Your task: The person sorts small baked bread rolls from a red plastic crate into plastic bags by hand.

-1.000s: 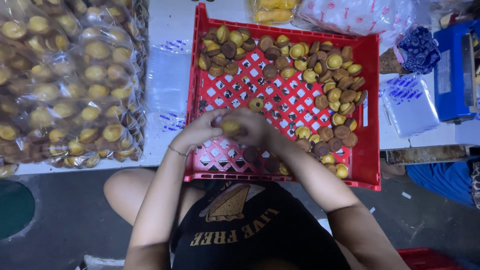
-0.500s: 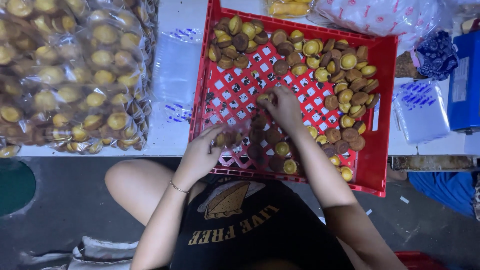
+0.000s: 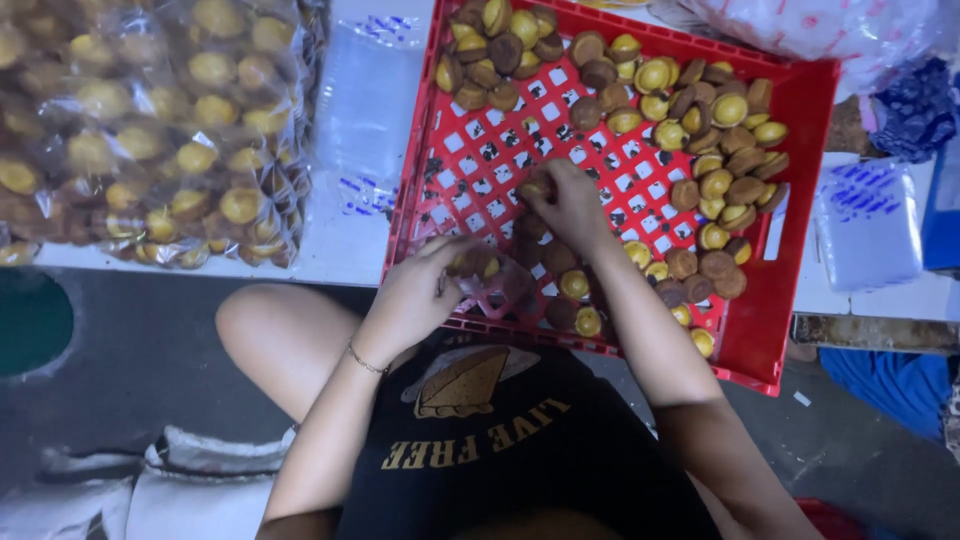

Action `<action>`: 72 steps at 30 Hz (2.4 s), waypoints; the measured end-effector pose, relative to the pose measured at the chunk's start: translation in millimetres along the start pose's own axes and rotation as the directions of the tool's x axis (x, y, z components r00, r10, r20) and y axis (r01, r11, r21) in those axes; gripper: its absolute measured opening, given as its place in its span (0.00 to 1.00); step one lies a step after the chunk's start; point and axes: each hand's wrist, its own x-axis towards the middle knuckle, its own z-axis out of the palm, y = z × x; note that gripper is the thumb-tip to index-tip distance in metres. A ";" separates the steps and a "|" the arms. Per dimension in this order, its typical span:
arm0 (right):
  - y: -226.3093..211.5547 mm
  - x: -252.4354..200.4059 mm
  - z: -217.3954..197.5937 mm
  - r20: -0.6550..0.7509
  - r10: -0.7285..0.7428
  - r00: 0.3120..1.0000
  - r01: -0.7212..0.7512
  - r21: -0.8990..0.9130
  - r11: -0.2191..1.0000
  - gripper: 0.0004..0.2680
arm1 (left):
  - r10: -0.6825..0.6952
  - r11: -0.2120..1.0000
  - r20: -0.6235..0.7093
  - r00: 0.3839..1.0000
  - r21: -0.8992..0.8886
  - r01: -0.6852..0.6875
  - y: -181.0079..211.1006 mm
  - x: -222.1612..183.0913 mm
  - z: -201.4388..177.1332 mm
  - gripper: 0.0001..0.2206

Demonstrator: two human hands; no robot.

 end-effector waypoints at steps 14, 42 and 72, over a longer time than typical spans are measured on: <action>-36.3 -18.6 -61.3 0.289 0.005 0.957 -0.032 0.088 0.996 0.13 | -0.074 0.996 0.140 0.987 -0.043 0.080 27.5 -3.4 -22.8 0.32; -158.8 -25.6 -97.7 0.630 -0.268 0.729 0.416 -0.097 0.904 0.26 | 0.091 0.982 0.097 0.991 -0.177 -0.073 61.3 5.6 -58.9 0.29; -118.7 -35.8 -165.1 0.203 0.529 0.824 -0.533 -0.041 0.845 0.26 | 0.177 0.940 -0.704 0.688 0.327 0.093 -260.1 116.1 -343.8 0.08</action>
